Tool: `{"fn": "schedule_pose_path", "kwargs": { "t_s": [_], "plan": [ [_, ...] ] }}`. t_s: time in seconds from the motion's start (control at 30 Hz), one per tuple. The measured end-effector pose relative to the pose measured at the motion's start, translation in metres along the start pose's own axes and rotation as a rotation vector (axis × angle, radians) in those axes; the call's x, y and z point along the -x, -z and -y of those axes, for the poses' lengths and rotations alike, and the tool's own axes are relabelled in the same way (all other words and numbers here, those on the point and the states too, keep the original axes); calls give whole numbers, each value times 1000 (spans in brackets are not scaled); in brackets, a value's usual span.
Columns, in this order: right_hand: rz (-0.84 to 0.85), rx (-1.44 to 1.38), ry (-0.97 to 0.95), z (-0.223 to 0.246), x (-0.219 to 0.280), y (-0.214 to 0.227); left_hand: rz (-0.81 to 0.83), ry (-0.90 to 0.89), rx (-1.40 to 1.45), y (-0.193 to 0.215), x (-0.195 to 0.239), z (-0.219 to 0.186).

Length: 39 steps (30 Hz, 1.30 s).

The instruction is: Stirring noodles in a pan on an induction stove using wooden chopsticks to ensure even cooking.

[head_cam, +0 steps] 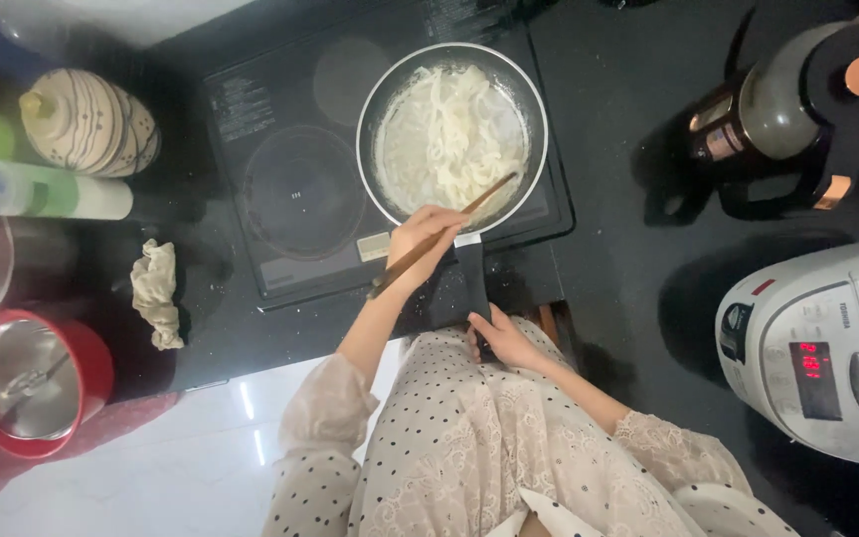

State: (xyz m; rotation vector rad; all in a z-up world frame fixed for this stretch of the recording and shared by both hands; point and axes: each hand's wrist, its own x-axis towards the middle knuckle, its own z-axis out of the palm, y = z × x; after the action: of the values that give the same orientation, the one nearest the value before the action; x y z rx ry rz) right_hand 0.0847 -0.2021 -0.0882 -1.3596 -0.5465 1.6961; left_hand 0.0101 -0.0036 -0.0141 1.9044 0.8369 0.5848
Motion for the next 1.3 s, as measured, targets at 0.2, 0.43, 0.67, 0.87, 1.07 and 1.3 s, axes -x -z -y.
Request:
{"fn": "schedule_pose_path", "kwargs": {
  "t_s": [0.2,0.43,0.67,0.87,1.07,1.3],
  "plan": [
    [23,8,34,2,0,4,-209,-12,-121,-9,-33,64],
    [-36,-2,-45,4,-4,7,-453,104,-82,40,-25,45],
    [-66,282,-242,71,28,-4,-395,239,-126,64,26,24],
    [-313,732,572,112,39,-34,-148,58,-477,24,14,-1],
    [-464,692,1182,154,5,-60,-173,-115,-467,-5,19,-59],
    [-647,209,935,193,34,-69,-473,-696,-469,-59,86,-67]
  ]
}}
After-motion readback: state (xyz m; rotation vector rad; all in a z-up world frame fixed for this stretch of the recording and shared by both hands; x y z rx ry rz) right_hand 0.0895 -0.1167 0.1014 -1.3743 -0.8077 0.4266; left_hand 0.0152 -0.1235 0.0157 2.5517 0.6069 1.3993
